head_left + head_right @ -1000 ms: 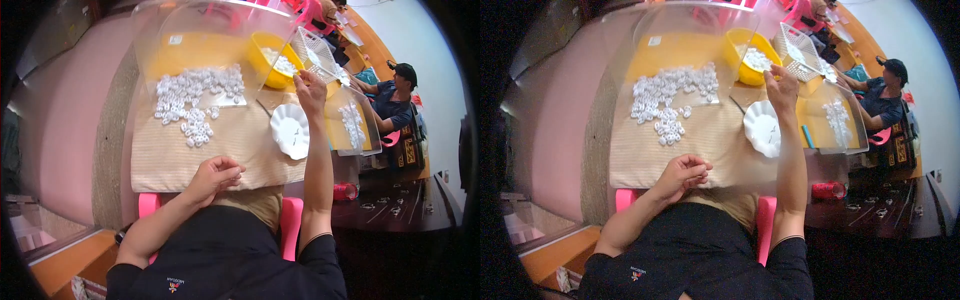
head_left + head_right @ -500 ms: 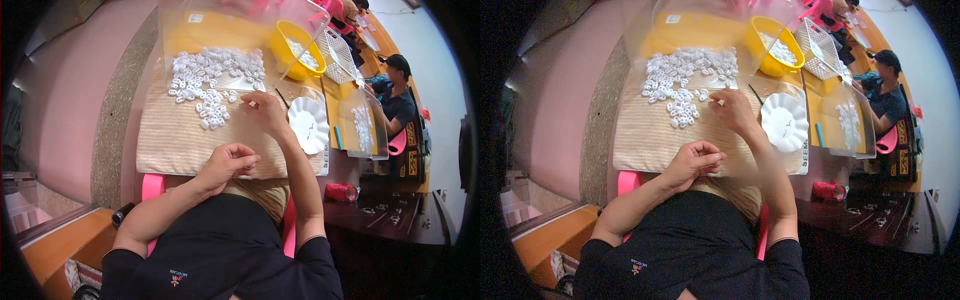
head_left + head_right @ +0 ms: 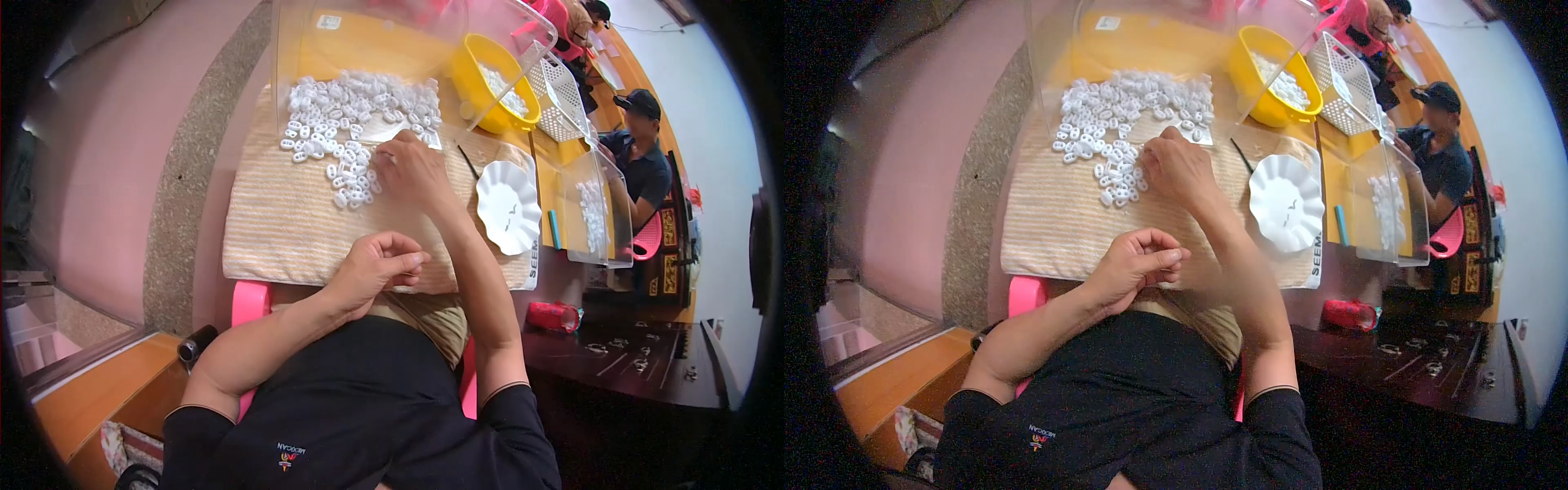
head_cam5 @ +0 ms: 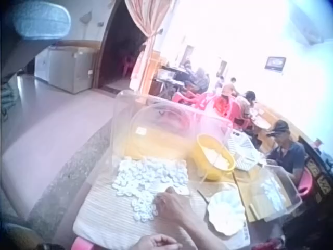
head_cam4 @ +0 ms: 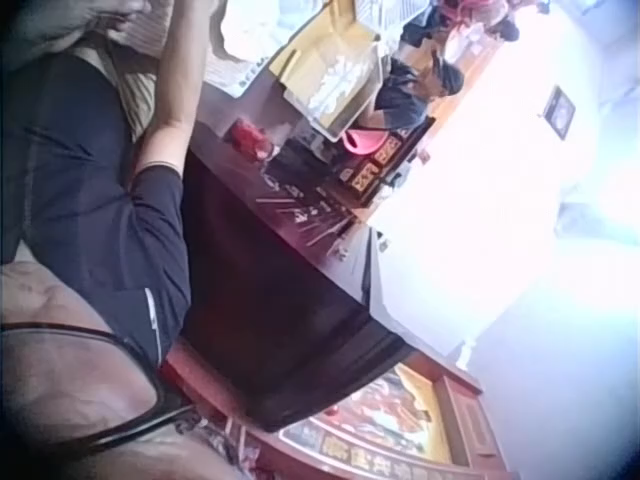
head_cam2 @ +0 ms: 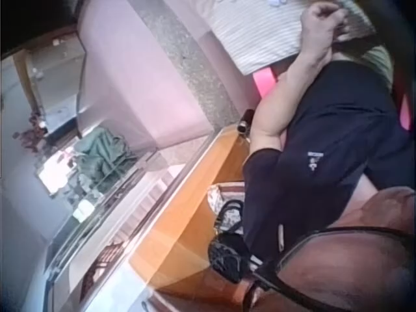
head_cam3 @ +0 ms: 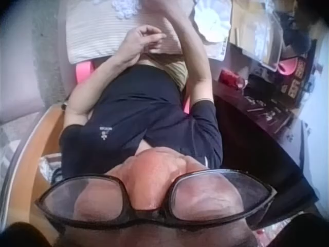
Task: Manually assembling and inspecting small white plastic components at a workstation.
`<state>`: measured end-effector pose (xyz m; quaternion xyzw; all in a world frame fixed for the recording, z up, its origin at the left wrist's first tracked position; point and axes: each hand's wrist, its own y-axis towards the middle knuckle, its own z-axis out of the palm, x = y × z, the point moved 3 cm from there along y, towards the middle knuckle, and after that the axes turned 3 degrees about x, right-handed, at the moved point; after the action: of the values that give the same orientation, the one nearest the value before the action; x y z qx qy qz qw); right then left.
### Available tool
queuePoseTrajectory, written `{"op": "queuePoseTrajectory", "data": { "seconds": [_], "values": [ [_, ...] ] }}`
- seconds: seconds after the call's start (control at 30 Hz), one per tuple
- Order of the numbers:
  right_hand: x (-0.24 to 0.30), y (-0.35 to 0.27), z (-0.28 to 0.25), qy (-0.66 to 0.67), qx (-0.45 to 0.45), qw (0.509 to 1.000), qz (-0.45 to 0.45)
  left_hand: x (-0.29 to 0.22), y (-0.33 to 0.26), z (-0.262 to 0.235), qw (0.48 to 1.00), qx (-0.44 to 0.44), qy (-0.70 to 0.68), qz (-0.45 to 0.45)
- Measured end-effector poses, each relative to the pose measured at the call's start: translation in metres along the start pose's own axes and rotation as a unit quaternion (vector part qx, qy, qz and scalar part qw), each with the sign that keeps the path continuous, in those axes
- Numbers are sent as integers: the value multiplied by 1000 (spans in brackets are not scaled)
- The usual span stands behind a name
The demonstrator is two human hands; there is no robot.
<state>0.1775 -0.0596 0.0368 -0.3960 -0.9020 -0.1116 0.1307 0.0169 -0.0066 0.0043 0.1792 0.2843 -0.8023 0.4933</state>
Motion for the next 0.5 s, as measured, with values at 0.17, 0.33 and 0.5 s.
{"op": "queuePoseTrajectory", "data": {
  "seconds": [0.17, 0.33, 0.5],
  "values": [
    [0, 10, 5, -39, 1, 996, 84, -1, 0, 0, 1000, 0, -3, -6],
    [8, 13, 4, -43, 2, 994, 102, -2, -2, 2, 1000, -1, -4, -8],
    [-2, 0, 3, -53, -30, 996, 58, 0, 2, -1, 1000, -2, -26, 6]
  ]
}}
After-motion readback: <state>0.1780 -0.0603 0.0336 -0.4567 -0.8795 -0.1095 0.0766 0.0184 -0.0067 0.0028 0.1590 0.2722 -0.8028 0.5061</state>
